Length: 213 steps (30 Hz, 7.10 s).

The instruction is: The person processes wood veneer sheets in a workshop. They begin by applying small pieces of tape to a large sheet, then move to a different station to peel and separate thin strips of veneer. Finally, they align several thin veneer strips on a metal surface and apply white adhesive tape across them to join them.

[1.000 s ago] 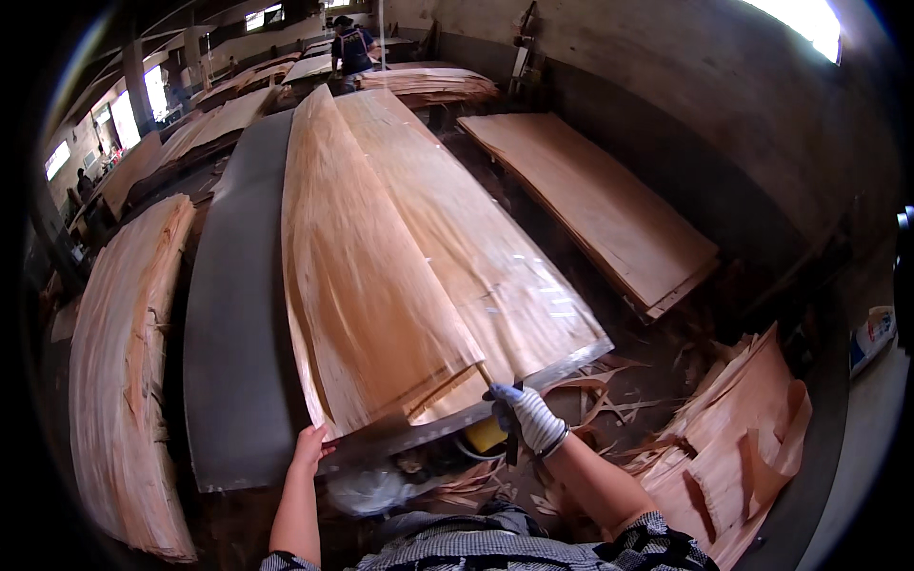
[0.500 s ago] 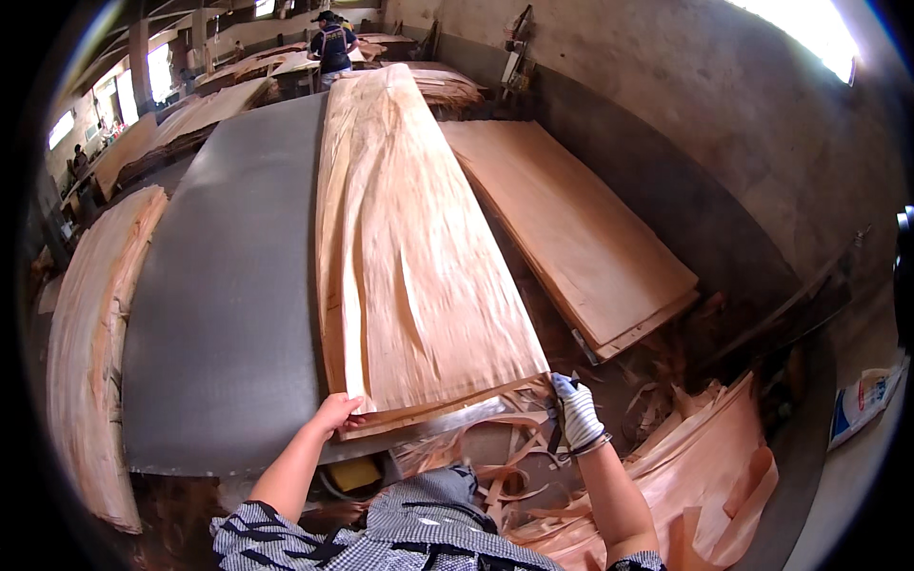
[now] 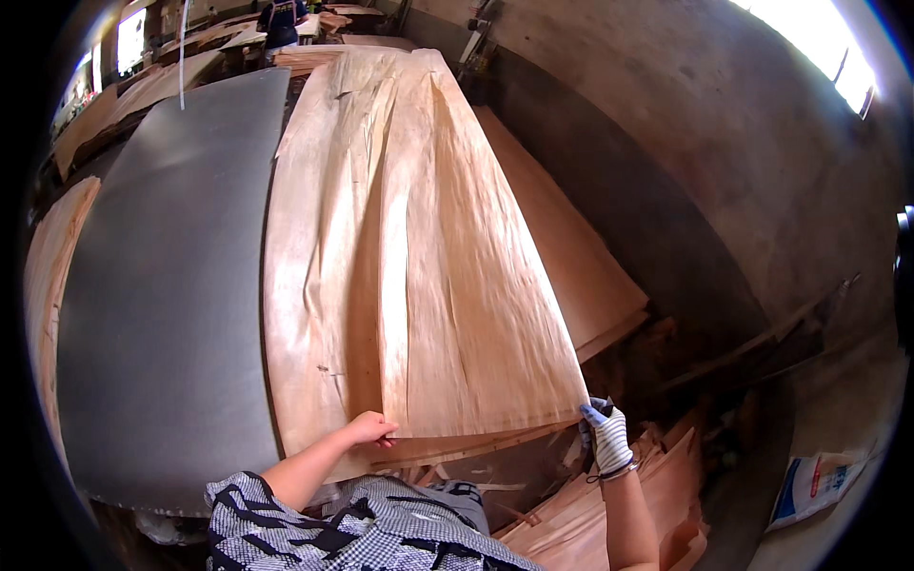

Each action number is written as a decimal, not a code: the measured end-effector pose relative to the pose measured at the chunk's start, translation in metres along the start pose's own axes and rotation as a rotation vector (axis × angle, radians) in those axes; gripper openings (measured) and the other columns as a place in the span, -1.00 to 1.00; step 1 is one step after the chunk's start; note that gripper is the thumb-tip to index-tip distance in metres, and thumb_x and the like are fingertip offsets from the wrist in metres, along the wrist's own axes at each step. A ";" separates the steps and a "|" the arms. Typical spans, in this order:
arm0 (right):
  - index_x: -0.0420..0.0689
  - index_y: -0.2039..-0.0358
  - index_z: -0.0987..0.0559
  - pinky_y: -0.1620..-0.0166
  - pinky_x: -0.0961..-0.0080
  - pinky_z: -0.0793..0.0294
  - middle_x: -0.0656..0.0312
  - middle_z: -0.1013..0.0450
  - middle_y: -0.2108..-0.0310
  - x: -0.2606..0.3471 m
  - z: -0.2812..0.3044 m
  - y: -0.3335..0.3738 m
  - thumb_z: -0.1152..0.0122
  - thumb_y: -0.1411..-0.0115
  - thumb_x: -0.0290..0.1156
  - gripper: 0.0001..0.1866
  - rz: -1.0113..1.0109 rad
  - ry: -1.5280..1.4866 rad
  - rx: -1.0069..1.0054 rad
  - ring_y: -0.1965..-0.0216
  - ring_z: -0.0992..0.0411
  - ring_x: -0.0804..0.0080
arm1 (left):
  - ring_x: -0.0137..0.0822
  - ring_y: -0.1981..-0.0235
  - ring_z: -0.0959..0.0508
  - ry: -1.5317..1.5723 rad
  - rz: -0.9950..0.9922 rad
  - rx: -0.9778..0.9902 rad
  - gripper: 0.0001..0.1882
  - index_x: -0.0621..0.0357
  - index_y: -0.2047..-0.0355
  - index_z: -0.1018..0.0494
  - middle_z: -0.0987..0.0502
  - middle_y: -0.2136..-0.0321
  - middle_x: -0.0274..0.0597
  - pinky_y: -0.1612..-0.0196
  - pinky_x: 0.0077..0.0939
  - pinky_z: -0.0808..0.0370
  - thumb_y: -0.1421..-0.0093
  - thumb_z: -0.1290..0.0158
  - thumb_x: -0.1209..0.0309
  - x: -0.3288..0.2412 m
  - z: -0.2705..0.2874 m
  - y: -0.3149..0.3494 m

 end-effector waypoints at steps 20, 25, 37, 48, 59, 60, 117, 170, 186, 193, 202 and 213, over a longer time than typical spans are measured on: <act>-0.24 0.36 -0.45 0.73 0.67 -0.21 0.29 -0.34 0.70 0.016 0.059 -0.173 -0.17 -0.02 -0.43 -0.81 0.031 -0.026 0.033 0.77 -0.23 0.58 | 0.05 -0.08 -0.17 1.488 0.282 -0.213 0.11 -0.07 -0.19 0.54 0.08 -0.15 0.13 -0.01 0.14 -0.22 0.10 0.17 -0.34 0.120 -0.125 -0.212; -0.24 0.35 -0.46 0.73 0.64 -0.19 0.31 -0.33 0.70 0.033 0.117 -0.277 -0.17 -0.03 -0.39 -0.79 0.020 0.002 0.066 0.77 -0.22 0.58 | -0.05 -0.05 -0.18 1.861 0.172 -0.339 0.02 0.06 -0.16 0.08 -0.11 -0.07 0.00 -0.06 0.02 -0.18 0.13 0.27 -0.43 0.061 -0.195 -0.353; -0.22 0.36 -0.44 0.77 0.70 -0.16 0.31 -0.31 0.73 -0.025 0.205 -0.453 -0.16 -0.03 -0.45 -0.83 -0.089 0.034 0.082 0.79 -0.19 0.62 | -0.42 0.34 -0.43 2.043 -0.216 -0.936 -0.91 0.10 0.38 -0.37 -0.44 0.41 -0.35 0.26 -0.53 -0.40 -0.07 0.00 0.43 0.045 -0.204 -0.456; -0.19 0.34 -0.44 0.78 0.72 -0.12 0.35 -0.30 0.72 -0.146 0.253 -0.552 -0.11 -0.05 -0.49 -0.86 -0.106 0.119 0.052 0.80 -0.18 0.67 | -0.38 0.35 -0.44 1.697 -0.304 -1.024 -0.63 -0.09 0.26 -0.23 -0.43 0.38 -0.32 0.31 -0.45 -0.39 0.02 -0.06 0.61 -0.040 -0.204 -0.461; -0.17 0.33 -0.45 0.73 0.71 -0.11 0.37 -0.30 0.70 -0.310 0.287 -0.652 -0.13 -0.02 -0.53 -0.84 -0.134 0.160 -0.019 0.78 -0.15 0.67 | -0.25 0.07 -0.34 1.835 -0.387 -1.015 -0.63 -0.05 0.11 -0.24 -0.36 0.14 -0.25 -0.01 -0.24 -0.24 -0.09 -0.01 0.19 0.030 -0.219 -0.499; -0.17 0.33 -0.45 0.74 0.70 -0.11 0.37 -0.29 0.70 -0.316 0.292 -0.661 -0.14 -0.01 -0.51 -0.84 -0.105 0.193 -0.016 0.79 -0.15 0.67 | -0.25 0.07 -0.34 1.840 -0.359 -1.013 -0.61 -0.02 0.11 -0.25 -0.36 0.12 -0.25 -0.01 -0.24 -0.25 -0.09 0.00 0.15 0.034 -0.218 -0.501; -0.31 -0.03 -0.25 0.06 0.57 -0.25 0.19 -0.28 0.03 -0.487 0.382 -0.801 0.01 -0.15 -0.47 -0.57 -0.176 0.627 0.293 0.11 -0.24 0.42 | -0.34 0.48 -0.46 1.270 0.297 -1.363 -0.78 0.13 0.32 -0.31 -0.40 0.51 -0.26 0.48 -0.50 -0.46 -0.13 0.03 0.27 0.212 -0.202 -0.470; -0.28 0.24 -0.44 0.18 0.33 -0.35 -0.06 -0.44 0.31 -0.517 0.299 -0.593 -0.15 -0.01 -0.26 -0.62 -0.194 0.805 0.400 0.26 -0.41 0.07 | 0.16 -0.10 -0.11 -0.935 0.245 -0.477 -0.44 -0.06 0.00 -0.29 -0.04 -0.14 0.01 -0.04 -0.03 -0.20 0.12 -0.02 0.42 -0.058 -0.296 -0.654; -0.25 0.49 -0.47 0.40 0.42 -0.34 0.15 -0.43 0.59 -0.414 0.532 -0.730 -0.24 0.04 -0.32 -0.76 -0.110 0.771 -0.162 0.56 -0.34 0.39 | 0.21 0.03 -0.31 -1.011 0.632 -0.150 -0.49 -0.16 -0.11 -0.15 0.05 -0.17 0.17 0.01 -0.09 -0.30 -0.10 0.20 0.23 -0.014 -0.295 -0.665; -0.26 0.43 -0.44 0.36 0.41 -0.36 0.12 -0.44 0.50 -0.410 0.563 -0.777 -0.21 0.01 -0.32 -0.74 -0.221 0.754 -0.094 0.48 -0.38 0.40 | 0.09 -0.03 -0.30 -1.072 0.807 0.071 -0.48 -0.02 -0.12 -0.14 0.09 -0.17 0.20 -0.04 -0.16 -0.27 -0.14 0.30 0.17 0.088 -0.281 -0.671; -0.14 0.23 -0.45 0.28 0.21 -0.40 -0.08 -0.44 0.34 -0.426 0.606 -0.821 -0.09 -0.05 -0.13 -0.62 -0.306 1.100 -0.088 0.34 -0.42 -0.01 | 0.04 -0.11 -0.20 -1.317 0.766 0.335 -0.48 0.08 -0.08 -0.17 0.02 -0.16 0.17 -0.09 -0.14 -0.21 -0.12 0.25 0.15 0.142 -0.271 -0.651; -0.16 0.15 -0.44 0.21 0.22 -0.41 -0.03 -0.42 0.22 -0.429 0.598 -0.829 -0.01 -0.09 -0.08 -0.55 -0.294 1.224 0.004 0.23 -0.40 0.03 | 0.04 0.07 -0.37 -0.957 0.843 -0.205 -0.41 0.05 -0.11 -0.10 -0.36 0.08 0.09 0.01 -0.17 -0.30 -0.06 0.10 0.18 -0.059 -0.327 -0.635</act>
Point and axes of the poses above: each hand's wrist, its own y-axis away from the middle knuckle, its own z-axis out of the back of the hand, x = y × z, the point moved 10 cm from there along -y, towards the middle knuckle
